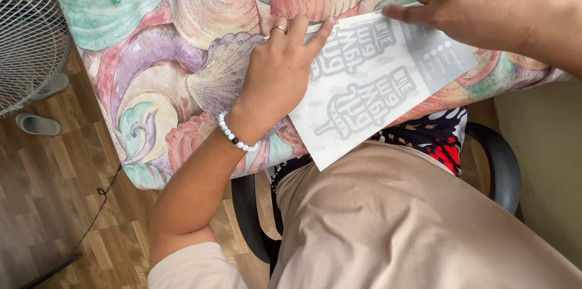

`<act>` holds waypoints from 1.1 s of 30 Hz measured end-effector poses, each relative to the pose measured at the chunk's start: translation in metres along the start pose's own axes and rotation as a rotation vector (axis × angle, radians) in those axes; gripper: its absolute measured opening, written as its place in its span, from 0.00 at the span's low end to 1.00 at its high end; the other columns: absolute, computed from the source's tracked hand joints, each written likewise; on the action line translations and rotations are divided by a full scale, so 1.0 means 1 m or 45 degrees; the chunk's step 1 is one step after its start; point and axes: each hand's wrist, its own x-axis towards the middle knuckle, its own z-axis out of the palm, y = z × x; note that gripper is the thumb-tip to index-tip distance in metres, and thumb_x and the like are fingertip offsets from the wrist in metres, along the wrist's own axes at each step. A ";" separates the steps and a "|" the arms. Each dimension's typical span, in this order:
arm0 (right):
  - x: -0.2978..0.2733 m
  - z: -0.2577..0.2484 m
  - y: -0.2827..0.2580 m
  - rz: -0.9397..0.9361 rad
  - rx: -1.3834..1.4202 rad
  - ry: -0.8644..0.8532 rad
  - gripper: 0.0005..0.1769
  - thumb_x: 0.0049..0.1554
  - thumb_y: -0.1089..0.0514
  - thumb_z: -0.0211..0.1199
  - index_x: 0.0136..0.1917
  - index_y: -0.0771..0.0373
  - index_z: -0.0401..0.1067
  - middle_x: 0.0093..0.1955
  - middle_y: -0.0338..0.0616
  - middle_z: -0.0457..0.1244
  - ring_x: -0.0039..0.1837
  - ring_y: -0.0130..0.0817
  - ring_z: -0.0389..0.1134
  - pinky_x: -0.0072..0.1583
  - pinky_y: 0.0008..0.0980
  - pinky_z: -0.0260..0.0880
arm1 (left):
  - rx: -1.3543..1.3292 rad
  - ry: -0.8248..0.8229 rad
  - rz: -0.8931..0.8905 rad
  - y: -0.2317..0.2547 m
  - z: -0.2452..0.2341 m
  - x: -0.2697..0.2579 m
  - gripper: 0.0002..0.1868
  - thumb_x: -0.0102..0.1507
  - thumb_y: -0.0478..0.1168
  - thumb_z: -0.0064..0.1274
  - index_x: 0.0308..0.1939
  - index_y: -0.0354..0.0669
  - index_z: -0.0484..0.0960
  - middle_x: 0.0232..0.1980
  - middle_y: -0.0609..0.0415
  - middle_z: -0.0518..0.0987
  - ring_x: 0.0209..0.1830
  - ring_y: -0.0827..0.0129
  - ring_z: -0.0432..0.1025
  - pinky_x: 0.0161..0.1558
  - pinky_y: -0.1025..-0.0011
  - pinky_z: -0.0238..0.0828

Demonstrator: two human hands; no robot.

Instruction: Peeling stickers from a backing sheet and organizing the sheets on a table

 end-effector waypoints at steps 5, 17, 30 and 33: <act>0.007 -0.013 0.000 -0.022 0.014 -0.043 0.42 0.56 0.59 0.58 0.80 0.32 0.59 0.38 0.16 0.63 0.40 0.21 0.67 0.43 0.22 0.70 | -0.022 -0.028 0.003 0.001 -0.008 0.006 0.35 0.59 0.32 0.49 0.71 0.60 0.70 0.48 0.56 0.66 0.49 0.58 0.67 0.25 0.72 0.72; 0.008 -0.009 0.002 -0.033 0.059 -0.168 0.51 0.53 0.60 0.61 0.85 0.30 0.51 0.36 0.17 0.63 0.38 0.18 0.69 0.39 0.21 0.69 | 0.026 -0.052 -0.004 0.008 -0.003 0.014 0.35 0.59 0.35 0.52 0.70 0.66 0.69 0.46 0.58 0.66 0.40 0.64 0.66 0.22 0.75 0.68; -0.069 0.096 -0.038 0.593 0.178 0.025 0.26 0.65 0.52 0.58 0.75 0.38 0.77 0.50 0.20 0.69 0.46 0.25 0.69 0.48 0.25 0.68 | 0.226 -0.182 -0.130 0.033 0.003 0.008 0.33 0.65 0.45 0.45 0.76 0.60 0.60 0.61 0.52 0.68 0.58 0.58 0.64 0.57 0.56 0.65; 0.003 -0.012 -0.041 0.567 0.341 0.300 0.14 0.67 0.55 0.60 0.64 0.48 0.80 0.53 0.27 0.68 0.50 0.31 0.70 0.45 0.34 0.71 | 0.186 -0.144 -0.112 0.034 0.007 0.008 0.34 0.64 0.44 0.47 0.76 0.56 0.61 0.65 0.50 0.69 0.63 0.56 0.64 0.57 0.53 0.65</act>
